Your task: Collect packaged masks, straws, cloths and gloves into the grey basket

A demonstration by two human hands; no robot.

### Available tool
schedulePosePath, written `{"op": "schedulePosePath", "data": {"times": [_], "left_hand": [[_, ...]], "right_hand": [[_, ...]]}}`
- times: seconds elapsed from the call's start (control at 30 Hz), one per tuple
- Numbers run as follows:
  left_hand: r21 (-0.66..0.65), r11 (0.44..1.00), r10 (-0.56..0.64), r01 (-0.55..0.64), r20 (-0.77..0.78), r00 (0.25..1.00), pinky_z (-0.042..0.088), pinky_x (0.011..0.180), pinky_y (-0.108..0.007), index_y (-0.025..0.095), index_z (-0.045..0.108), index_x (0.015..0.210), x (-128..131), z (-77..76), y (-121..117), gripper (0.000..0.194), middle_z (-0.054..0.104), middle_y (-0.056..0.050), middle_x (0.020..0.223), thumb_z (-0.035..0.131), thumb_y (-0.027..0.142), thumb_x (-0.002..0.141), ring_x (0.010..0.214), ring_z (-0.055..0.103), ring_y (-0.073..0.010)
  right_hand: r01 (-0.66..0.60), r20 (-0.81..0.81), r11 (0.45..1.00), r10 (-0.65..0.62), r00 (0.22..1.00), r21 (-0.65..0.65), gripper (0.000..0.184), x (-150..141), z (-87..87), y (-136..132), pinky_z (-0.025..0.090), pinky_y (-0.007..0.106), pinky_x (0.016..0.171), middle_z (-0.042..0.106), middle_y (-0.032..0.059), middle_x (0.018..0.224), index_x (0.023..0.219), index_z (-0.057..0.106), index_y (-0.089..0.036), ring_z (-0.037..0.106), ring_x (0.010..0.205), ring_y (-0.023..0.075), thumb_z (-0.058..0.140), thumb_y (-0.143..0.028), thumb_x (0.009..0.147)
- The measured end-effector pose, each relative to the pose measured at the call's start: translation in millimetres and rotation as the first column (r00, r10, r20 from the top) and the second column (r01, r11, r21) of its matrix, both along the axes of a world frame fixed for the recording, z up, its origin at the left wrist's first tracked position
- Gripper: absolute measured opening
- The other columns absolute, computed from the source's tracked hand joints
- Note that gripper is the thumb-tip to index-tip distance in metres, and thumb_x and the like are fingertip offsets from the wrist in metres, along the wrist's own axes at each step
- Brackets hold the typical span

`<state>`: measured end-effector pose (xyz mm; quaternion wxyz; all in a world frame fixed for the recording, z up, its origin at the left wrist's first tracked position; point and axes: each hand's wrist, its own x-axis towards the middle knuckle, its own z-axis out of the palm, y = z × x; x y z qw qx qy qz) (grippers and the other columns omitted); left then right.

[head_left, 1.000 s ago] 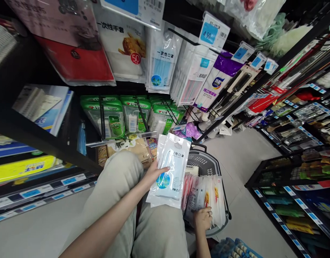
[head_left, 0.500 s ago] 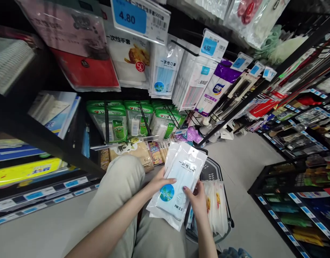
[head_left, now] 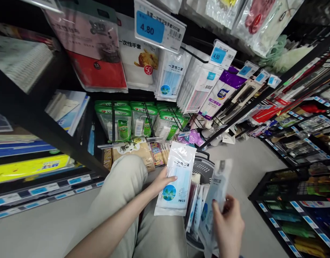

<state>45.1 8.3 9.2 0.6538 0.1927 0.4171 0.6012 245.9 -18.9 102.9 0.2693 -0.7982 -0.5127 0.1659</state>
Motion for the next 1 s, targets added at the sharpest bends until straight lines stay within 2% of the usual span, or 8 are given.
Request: {"op": "schedulePosePath", "data": {"times": [0.2,0.37,0.5,0.63,0.7,0.8,0.87,1.0], "left_hand": [[-0.058,0.993,-0.093,0.103,0.157,0.983,0.048,0.078,-0.031,0.017,0.060,0.101,13,2.0,-8,0.050,0.072,-0.005,0.092,0.075,0.015,0.054,0.087,0.066,-0.0235],[-0.089,0.989,-0.093,0.118,0.245,0.965,0.049,0.071,-0.029,0.018,0.060,0.100,11,6.4,-8,0.052,0.072,-0.004,0.090,0.074,0.013,0.050,0.076,0.067,-0.0213],[-0.054,0.994,-0.078,0.096,0.270,0.960,0.050,0.074,-0.031,0.018,0.059,0.099,6,11.7,-6,0.054,0.072,-0.006,0.094,0.079,0.019,0.050,0.083,0.067,-0.0243],[-0.048,0.999,-0.009,0.019,0.208,0.978,0.050,0.079,-0.033,0.018,0.058,0.098,-11,19.5,-2,0.052,0.071,-0.006,0.098,0.080,0.022,0.052,0.094,0.065,-0.0265],[-0.055,0.997,0.064,-0.056,0.169,0.984,0.051,0.081,-0.034,0.019,0.057,0.097,-21,23.5,1,0.049,0.071,-0.005,0.098,0.079,0.023,0.053,0.096,0.065,-0.0267],[-0.059,0.991,0.125,-0.118,0.125,0.984,0.051,0.082,-0.036,0.020,0.057,0.093,-31,26.9,3,0.045,0.070,-0.005,0.099,0.078,0.025,0.054,0.097,0.064,-0.0268],[-0.056,0.991,0.125,-0.119,0.111,0.986,0.051,0.083,-0.036,0.019,0.057,0.093,-32,26.5,3,0.045,0.070,-0.005,0.099,0.078,0.026,0.054,0.097,0.064,-0.0266],[-0.058,0.994,0.100,-0.095,0.090,0.991,0.051,0.082,-0.036,0.018,0.058,0.096,-26,22.0,3,0.050,0.071,-0.006,0.096,0.079,0.025,0.052,0.094,0.066,-0.0264]], "right_hand": [[-0.528,0.297,0.840,0.540,0.788,-0.128,0.036,-76,-29.9,-7,0.042,0.037,0.068,0.066,0.0136,0.087,0.108,0.063,-0.016,0.058,0.080,0.0270,0.036,-0.027,0.086],[-0.436,0.412,0.900,0.390,0.824,0.020,0.047,-60,-28.0,7,0.036,0.050,0.084,0.053,0.0163,0.125,0.125,0.055,-0.024,0.047,0.106,0.0364,0.053,-0.033,0.079],[-0.217,-0.147,0.972,0.202,0.968,-0.094,0.097,-27,-20.8,27,0.047,0.043,0.077,0.055,0.0250,0.122,0.136,0.035,-0.008,0.057,0.100,0.0359,0.068,-0.058,0.059],[-0.328,-0.728,0.931,0.114,0.676,-0.159,0.067,29,-34.8,51,0.051,0.036,0.061,0.071,0.0126,0.085,0.104,0.056,-0.013,0.067,0.072,0.0275,0.072,-0.056,0.055],[-0.127,-0.618,0.987,0.041,0.785,-0.095,0.063,60,-50.9,64,0.052,0.036,0.060,0.071,0.0118,0.082,0.100,0.055,-0.014,0.067,0.071,0.0279,0.071,-0.056,0.055],[-0.019,-0.026,0.994,0.016,1.000,-0.107,0.055,87,-85.7,76,0.051,0.037,0.066,0.070,0.0176,0.095,0.104,0.055,-0.010,0.067,0.084,0.0308,0.061,-0.051,0.068],[-0.130,0.206,0.965,0.178,0.962,-0.227,0.047,85,-114.7,77,0.050,0.034,0.069,0.069,0.0188,0.098,0.108,0.054,-0.008,0.066,0.087,0.0291,0.056,-0.042,0.075],[-0.299,0.269,0.879,0.410,0.872,-0.370,0.029,47,-175.2,56,0.048,0.028,0.071,0.071,0.0148,0.091,0.105,0.058,-0.010,0.067,0.085,0.0239,0.055,-0.022,0.078]]}}
